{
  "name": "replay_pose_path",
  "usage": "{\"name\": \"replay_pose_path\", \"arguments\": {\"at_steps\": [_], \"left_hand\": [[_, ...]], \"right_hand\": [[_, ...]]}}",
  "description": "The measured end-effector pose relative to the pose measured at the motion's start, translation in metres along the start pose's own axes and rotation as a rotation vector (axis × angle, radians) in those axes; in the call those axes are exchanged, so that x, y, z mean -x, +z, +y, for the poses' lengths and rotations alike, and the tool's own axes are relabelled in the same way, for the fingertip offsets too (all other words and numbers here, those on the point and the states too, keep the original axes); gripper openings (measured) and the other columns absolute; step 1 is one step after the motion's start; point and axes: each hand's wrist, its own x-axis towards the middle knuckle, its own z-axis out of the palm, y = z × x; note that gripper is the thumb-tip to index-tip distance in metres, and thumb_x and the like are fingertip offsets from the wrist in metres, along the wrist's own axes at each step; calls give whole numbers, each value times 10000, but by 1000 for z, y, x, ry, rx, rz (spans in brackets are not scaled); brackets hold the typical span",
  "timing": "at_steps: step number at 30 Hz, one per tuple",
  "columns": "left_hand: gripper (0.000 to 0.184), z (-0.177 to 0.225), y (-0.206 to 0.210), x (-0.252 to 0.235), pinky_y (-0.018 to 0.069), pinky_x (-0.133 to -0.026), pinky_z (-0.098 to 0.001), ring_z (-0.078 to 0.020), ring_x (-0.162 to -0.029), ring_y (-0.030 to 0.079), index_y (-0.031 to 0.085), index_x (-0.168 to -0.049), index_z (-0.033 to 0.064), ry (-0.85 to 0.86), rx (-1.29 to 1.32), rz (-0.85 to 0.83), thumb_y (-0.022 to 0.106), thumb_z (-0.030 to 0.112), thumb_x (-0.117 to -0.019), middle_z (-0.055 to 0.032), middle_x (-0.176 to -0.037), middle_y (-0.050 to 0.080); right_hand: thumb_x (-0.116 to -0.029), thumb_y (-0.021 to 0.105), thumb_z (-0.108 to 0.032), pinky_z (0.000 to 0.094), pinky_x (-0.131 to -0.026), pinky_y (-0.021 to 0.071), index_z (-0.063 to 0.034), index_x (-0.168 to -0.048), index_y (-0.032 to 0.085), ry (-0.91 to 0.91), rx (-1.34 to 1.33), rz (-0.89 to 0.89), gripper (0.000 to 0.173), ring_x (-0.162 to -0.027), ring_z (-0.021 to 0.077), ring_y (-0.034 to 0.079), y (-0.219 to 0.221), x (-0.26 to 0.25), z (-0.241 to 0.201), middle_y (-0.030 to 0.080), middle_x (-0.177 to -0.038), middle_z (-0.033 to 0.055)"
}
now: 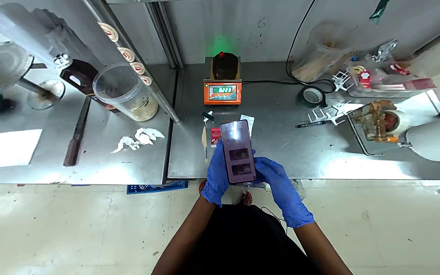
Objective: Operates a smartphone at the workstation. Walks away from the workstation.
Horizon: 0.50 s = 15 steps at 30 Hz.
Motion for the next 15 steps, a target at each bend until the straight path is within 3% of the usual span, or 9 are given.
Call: {"name": "replay_pose_path", "arguments": {"at_steps": [2, 7, 11, 15], "left_hand": [[576, 4, 5, -7, 578, -944, -443, -222, -1186, 654, 443, -1495, 205, 5, 55, 21, 141, 498, -1102, -76, -1346, 645], [577, 10, 4, -7, 570, -970, -426, -199, -1215, 640, 408, -1529, 248, 20, 36, -22, 133, 518, -1099, -48, -1383, 627], [567, 12, 4, -6, 564, -983, -406, -167, -1222, 631, 415, -1528, 260, 40, 16, -36, 144, 517, -1101, -24, -1386, 623], [554, 11, 4, -5, 555, -997, -406, -158, -1241, 617, 406, -1534, 265, 50, 4, -40, 152, 504, -1104, -11, -1407, 607]], "right_hand": [[-1024, 450, -162, 342, -708, 631, -32, -1120, 694, 7, -41, -39, 293, -766, 196, 726, 0, 1, 1, 738, -917, 107], [-935, 464, -3, 344, -781, 631, -33, -1308, 625, -28, -62, -131, 408, -859, 196, 731, 1, 5, 1, 733, -1056, 114], [-948, 479, 21, 337, -790, 633, -23, -1293, 630, -47, -78, -133, 379, -869, 198, 734, 3, 5, -1, 731, -1062, 117], [-948, 583, 32, 326, -800, 628, -37, -1295, 625, -21, -19, -113, 357, -898, 184, 728, 6, 5, -3, 729, -1078, 100]]}}
